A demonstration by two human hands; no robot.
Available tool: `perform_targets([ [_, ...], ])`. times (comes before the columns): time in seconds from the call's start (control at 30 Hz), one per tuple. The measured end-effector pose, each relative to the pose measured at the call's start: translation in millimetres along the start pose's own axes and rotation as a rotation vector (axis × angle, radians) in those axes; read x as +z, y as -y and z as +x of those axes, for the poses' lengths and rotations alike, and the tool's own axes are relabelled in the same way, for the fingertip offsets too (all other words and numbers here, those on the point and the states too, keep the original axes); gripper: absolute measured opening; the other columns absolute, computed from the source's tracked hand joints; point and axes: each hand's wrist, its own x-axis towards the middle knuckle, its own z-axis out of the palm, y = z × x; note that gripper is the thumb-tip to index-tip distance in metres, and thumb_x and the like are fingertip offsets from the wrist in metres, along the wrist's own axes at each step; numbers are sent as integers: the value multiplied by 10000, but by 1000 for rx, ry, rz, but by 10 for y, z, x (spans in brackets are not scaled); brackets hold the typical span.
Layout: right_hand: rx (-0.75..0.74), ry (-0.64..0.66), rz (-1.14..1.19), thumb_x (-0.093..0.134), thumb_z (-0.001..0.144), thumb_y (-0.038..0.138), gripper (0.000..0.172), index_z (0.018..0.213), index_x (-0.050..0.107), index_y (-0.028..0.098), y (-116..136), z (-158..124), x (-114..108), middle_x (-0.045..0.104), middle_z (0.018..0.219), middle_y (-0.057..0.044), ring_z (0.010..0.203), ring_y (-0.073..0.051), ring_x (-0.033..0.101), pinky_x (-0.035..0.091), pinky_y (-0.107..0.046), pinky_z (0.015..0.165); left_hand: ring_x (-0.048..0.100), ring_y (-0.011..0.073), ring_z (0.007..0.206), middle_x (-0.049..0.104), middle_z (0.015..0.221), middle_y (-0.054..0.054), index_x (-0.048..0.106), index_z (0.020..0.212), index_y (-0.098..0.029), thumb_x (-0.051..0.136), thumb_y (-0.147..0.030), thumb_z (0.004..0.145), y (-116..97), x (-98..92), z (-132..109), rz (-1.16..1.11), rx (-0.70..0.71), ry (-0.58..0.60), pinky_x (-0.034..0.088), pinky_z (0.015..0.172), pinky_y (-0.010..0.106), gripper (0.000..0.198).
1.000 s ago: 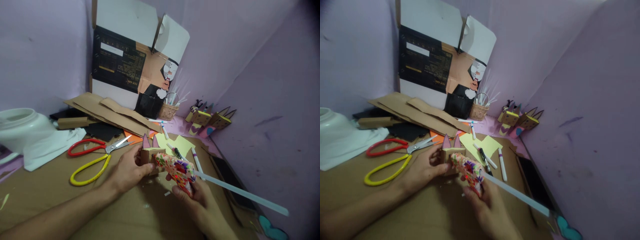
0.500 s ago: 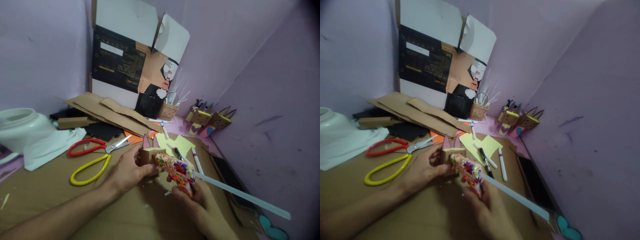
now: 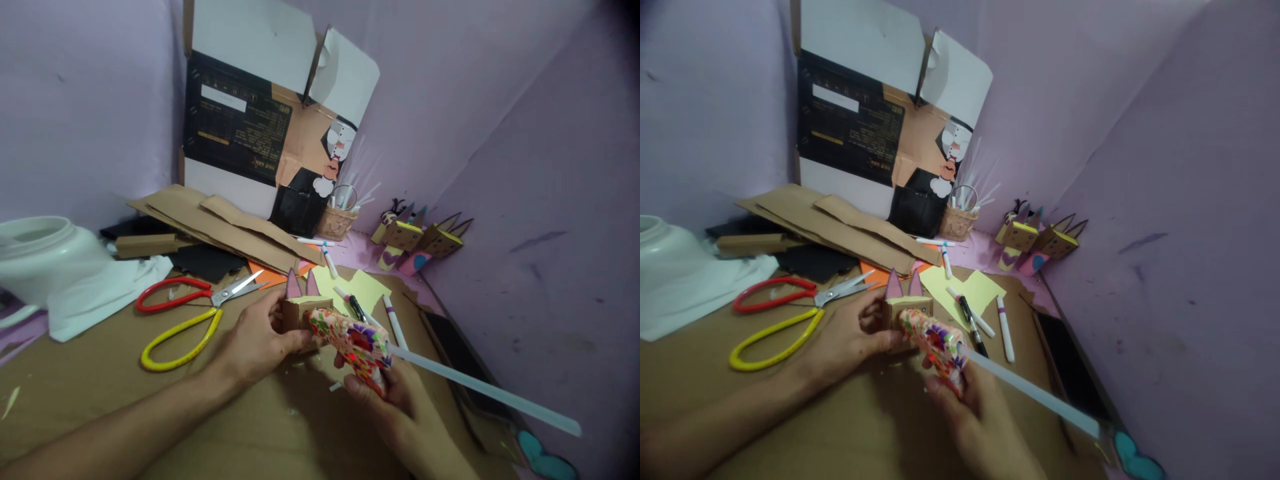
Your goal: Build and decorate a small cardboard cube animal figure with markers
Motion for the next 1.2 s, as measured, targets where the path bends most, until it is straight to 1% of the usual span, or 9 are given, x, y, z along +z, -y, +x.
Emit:
perform_targets([
  [0.13,-15,-32,-66,659,795,360,299,1064,674,228,5,-5,1,701,1019,-64,925,-215,639,505,-286,822,673,226,863,713,964,43,595,1034,-166,760,-198,562,-10,7,6,-11,-9,-9,524,718,283,501],
  [0.27,-71,-122,-174,661,773,395,270,947,698,191,21,-5,-64,695,835,-62,781,-216,636,523,-277,678,677,228,879,720,967,41,597,1026,-171,735,-177,571,23,-29,56,-83,-1,-5,529,731,287,476],
  [0.37,-61,-140,-236,687,750,369,279,952,685,176,49,-3,-117,630,657,-31,782,-233,627,520,-290,671,675,237,899,719,981,53,591,1026,-165,739,-195,571,70,-70,91,-129,-10,-1,530,745,300,479],
  [0.43,-50,-153,-239,690,745,372,301,965,681,166,53,1,-124,596,608,-20,787,-243,623,520,-301,672,676,232,887,720,979,51,586,1035,-166,739,-203,577,81,-86,97,-145,-15,6,531,735,299,484],
  [0.6,-70,-149,-171,659,767,405,283,925,705,174,24,22,-58,696,819,-73,783,-241,641,524,-304,669,670,230,889,715,997,74,586,1052,-143,707,-201,602,17,-76,76,-100,-5,43,519,739,299,470],
  [0.8,-52,-66,-85,663,776,390,292,996,702,203,81,30,8,716,1003,-80,948,-260,645,520,-315,812,661,242,931,702,1035,66,590,1067,-159,707,-182,592,8,-58,54,-31,43,26,513,789,313,490],
  [0.9,-17,-39,-41,669,775,401,321,1025,693,201,71,21,20,718,1000,-82,928,-253,653,520,-316,814,668,214,902,717,990,22,612,1048,-188,710,-165,599,22,-52,35,4,53,1,517,764,276,460],
  [1.0,-20,-75,-14,679,770,405,334,1041,689,209,22,12,25,718,989,-72,890,-234,656,521,-300,787,670,197,883,722,964,-4,621,1041,-205,721,-164,607,23,-48,21,24,63,-7,516,742,251,447],
  [1.2,5,-106,-32,689,746,452,360,998,694,195,14,10,33,723,900,-73,857,-239,654,525,-299,745,665,218,914,710,1010,20,602,1086,-197,730,-165,619,27,-46,20,53,57,-2,514,769,279,485],
])
